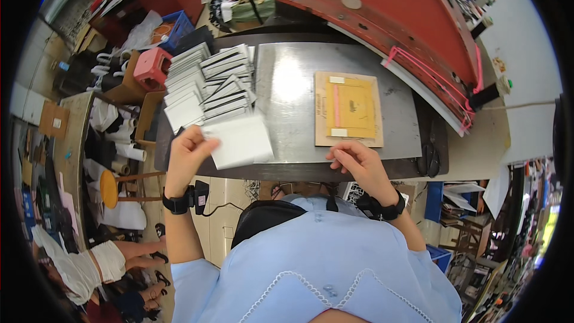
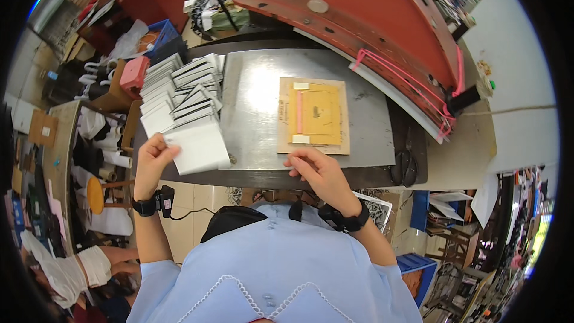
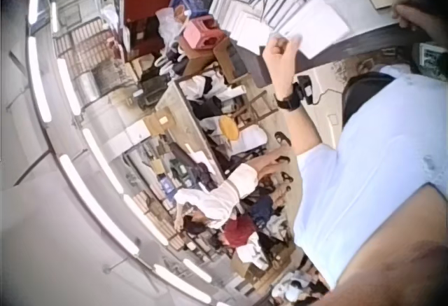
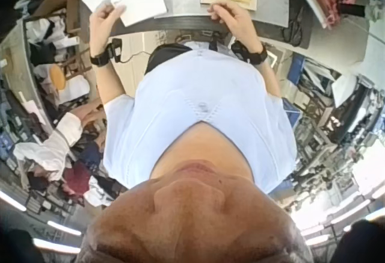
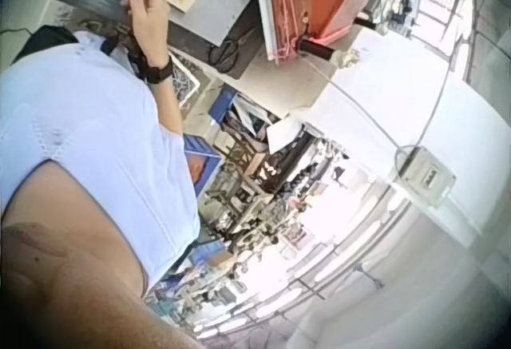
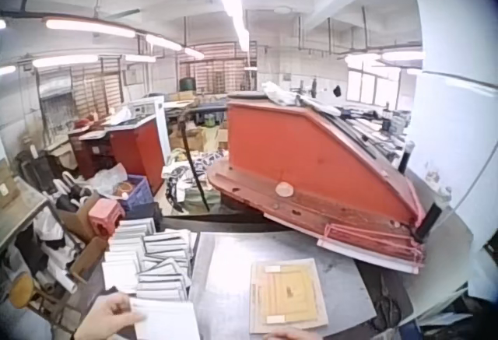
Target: Assemble and press leather components for card holders using a clicker press.
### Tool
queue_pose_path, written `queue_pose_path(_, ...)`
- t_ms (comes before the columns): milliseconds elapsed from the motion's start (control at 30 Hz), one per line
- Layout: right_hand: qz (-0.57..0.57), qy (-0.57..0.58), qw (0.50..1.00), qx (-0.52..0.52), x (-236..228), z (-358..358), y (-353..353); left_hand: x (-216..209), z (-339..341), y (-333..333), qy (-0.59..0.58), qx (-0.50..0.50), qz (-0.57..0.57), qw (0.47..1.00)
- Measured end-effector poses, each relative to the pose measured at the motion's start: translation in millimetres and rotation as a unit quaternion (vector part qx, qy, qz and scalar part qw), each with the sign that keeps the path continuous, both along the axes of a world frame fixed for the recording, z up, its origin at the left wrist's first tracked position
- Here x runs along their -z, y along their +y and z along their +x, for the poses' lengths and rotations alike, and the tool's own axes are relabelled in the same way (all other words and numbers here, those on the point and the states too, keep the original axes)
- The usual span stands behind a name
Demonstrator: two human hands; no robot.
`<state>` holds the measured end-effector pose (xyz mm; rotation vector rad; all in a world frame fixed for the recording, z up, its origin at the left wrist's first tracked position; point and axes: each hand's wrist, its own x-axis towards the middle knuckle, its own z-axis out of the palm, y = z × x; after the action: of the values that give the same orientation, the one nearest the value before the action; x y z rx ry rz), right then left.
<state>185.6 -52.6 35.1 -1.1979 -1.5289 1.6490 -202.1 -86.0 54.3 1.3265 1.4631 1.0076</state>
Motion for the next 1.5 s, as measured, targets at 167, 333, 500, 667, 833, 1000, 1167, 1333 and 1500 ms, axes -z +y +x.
queue_pose_path(167, 0.022, -0.017, 0.992, -0.126, -22, 0, 9, -30, 104, 35, 0.063, 0.262, -0.018, 0.963)
queue_pose_path(333, 0.059, -0.012, 0.995, -0.076, -12, 26, 13, -10, 167, 69, 0.036, 0.258, 0.051, 0.964)
queue_pose_path(500, -0.006, -0.003, 0.995, 0.104, 9, 68, 45, 24, 184, 100, 0.097, 0.146, 0.123, 0.977)
queue_pose_path(667, 0.016, 0.029, 0.986, 0.163, 21, 61, 87, 45, 200, 113, 0.208, 0.156, 0.269, 0.927)
queue_pose_path(833, 0.048, -0.036, 0.983, 0.174, 24, 51, 99, 40, 200, 109, 0.211, 0.165, 0.233, 0.935)
queue_pose_path(1000, 0.062, -0.034, 0.984, 0.166, 29, 47, 105, 42, 202, 106, 0.222, 0.165, 0.245, 0.929)
queue_pose_path(1167, 0.063, -0.037, 0.982, 0.175, 33, 44, 106, 47, 201, 111, 0.277, 0.179, 0.284, 0.9)
queue_pose_path(1333, 0.097, -0.048, 0.978, 0.177, 37, 42, 106, 48, 202, 113, 0.283, 0.189, 0.287, 0.895)
queue_pose_path(1500, 0.132, -0.075, 0.972, 0.182, 44, 41, 103, 53, 202, 112, 0.322, 0.191, 0.287, 0.882)
